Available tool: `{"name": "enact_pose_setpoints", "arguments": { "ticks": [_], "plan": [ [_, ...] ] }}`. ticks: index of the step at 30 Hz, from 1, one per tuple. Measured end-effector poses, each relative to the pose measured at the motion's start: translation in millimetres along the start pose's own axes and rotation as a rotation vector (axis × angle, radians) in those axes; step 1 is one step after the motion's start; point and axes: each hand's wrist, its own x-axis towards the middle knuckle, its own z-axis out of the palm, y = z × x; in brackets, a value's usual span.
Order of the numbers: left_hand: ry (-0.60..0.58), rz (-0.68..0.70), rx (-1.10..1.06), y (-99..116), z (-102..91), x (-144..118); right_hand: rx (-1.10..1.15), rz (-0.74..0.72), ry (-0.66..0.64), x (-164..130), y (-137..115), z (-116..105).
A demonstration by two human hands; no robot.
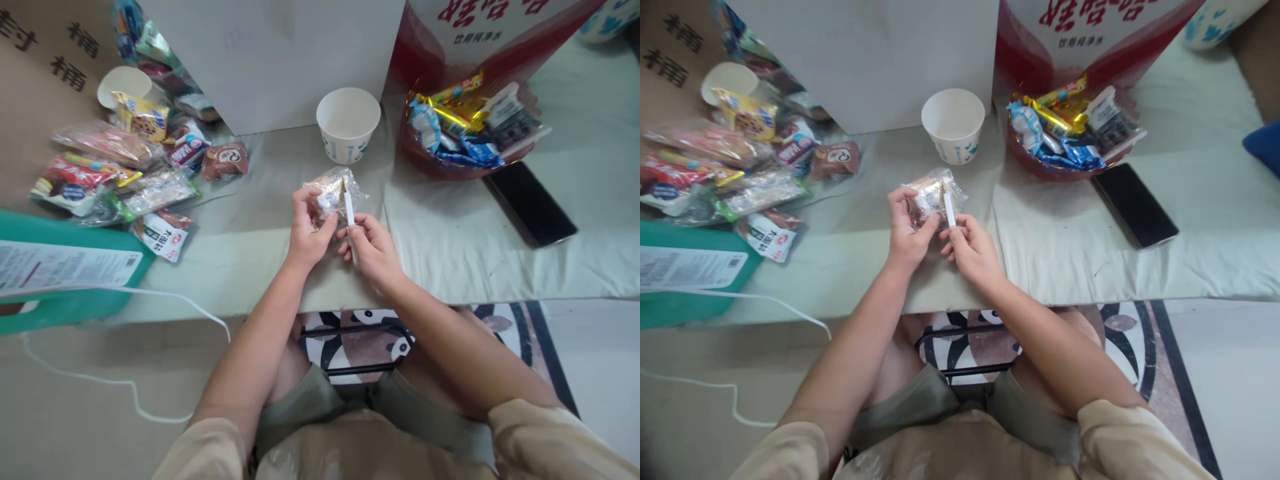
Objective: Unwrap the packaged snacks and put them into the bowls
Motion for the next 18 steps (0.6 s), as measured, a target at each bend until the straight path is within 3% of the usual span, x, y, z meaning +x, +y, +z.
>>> {"name": "enact_pose_setpoints", "arguments": {
  "ticks": [8, 13, 18],
  "plan": [
    [-0.052, -0.006, -0.062, -5, -4.8, -1, -0.071, 0.065, -0.017, -1, -15, -6],
    [0.097, -0.087, -0.230, -5, -20.8, 8, -0.135, 0.162, -0.080, -8, -22, -10],
    [0.235, -0.279, -0.375, 8, -41.3, 23, -0.191, 0.213, -0.133, -9, -26, -25]
  ]
}}
